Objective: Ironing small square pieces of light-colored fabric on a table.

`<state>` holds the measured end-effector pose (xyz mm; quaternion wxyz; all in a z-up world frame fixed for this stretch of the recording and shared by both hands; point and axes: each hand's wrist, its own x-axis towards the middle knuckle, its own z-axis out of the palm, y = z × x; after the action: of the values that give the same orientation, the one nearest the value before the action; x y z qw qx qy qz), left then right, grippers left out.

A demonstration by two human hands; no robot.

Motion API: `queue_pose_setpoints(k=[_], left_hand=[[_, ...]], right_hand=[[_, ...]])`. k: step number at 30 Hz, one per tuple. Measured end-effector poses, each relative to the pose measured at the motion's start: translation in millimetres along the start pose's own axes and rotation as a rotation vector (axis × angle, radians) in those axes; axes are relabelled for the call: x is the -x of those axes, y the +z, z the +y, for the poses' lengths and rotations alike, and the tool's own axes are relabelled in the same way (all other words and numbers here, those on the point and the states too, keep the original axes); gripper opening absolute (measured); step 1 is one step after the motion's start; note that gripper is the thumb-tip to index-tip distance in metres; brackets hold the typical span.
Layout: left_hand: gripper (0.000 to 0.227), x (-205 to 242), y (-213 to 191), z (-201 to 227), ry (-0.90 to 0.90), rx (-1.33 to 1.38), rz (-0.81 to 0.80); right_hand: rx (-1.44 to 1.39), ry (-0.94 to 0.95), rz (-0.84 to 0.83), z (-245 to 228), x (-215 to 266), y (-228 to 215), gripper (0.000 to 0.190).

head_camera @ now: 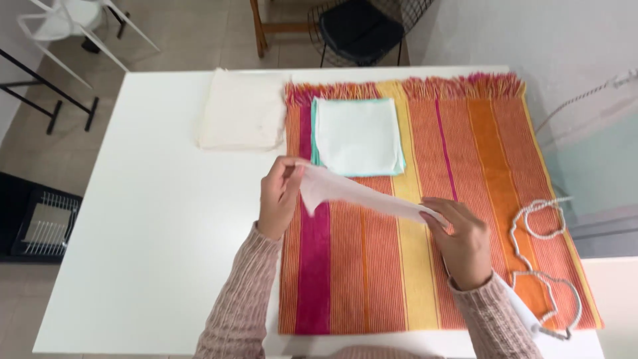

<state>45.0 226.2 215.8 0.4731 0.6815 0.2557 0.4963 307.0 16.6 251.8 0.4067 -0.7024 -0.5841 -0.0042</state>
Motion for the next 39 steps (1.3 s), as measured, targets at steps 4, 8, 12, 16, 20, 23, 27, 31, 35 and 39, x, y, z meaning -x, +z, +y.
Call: queue_pose_setpoints(k=[4, 8, 12, 16, 20, 23, 27, 31, 35, 39], left_hand=[[0.032, 67.4, 1.1, -10.7, -0.031, 0.048, -0.148], [0.018, 136.4, 7.5, -21.6, -0.053, -0.06, -0.393], [0.011, 199.8, 13.9, -41.2, -0.281, -0.16, -0.513], [0.01, 225.4, 22.8, -49.1, -0.43, -0.311, -0.643], [0.016, 222.4, 23.5, -72.5, -0.497, -0.288, -0.709], [0.012, 194.1, 24.5, -96.9, -0.435, -0.345, -0.483], [0.047, 158.0, 37.7, -143.1, -0.217, -0.849, -0.193], [0.055, 160.6, 51.9, -190.3, -0.177, -1.027, -0.224], [0.023, 138.9, 51.1, -183.2, -0.32, -0.889, -0.309], [0.025, 161.7, 40.7, -212.2, -0.293, -0.767, -0.193]], right_hand=[[-0.006, -0.04, -0.002, 46.8, 50.3, 16.4, 0.021], [0.189, 0.025, -0.103, 77.4, 111.6, 36.3, 0.025], [0.256, 0.153, -0.24, 83.0, 170.9, 42.1, 0.024], [0.277, 0.157, -0.3, 115.1, 211.2, 55.8, 0.019], [0.322, -0.03, -0.209, 99.3, 175.1, 14.4, 0.027], [0.552, 0.042, -0.172, 142.4, 152.8, -31.6, 0.047], [0.37, 0.655, -0.635, 187.8, 139.7, -57.6, 0.048], [-0.177, 1.03, -0.687, 232.0, 164.2, -55.4, 0.052], [-0.251, 0.924, -0.765, 245.7, 157.6, -40.4, 0.039], [-0.087, 0.879, -0.65, 174.1, 156.9, 20.1, 0.055]])
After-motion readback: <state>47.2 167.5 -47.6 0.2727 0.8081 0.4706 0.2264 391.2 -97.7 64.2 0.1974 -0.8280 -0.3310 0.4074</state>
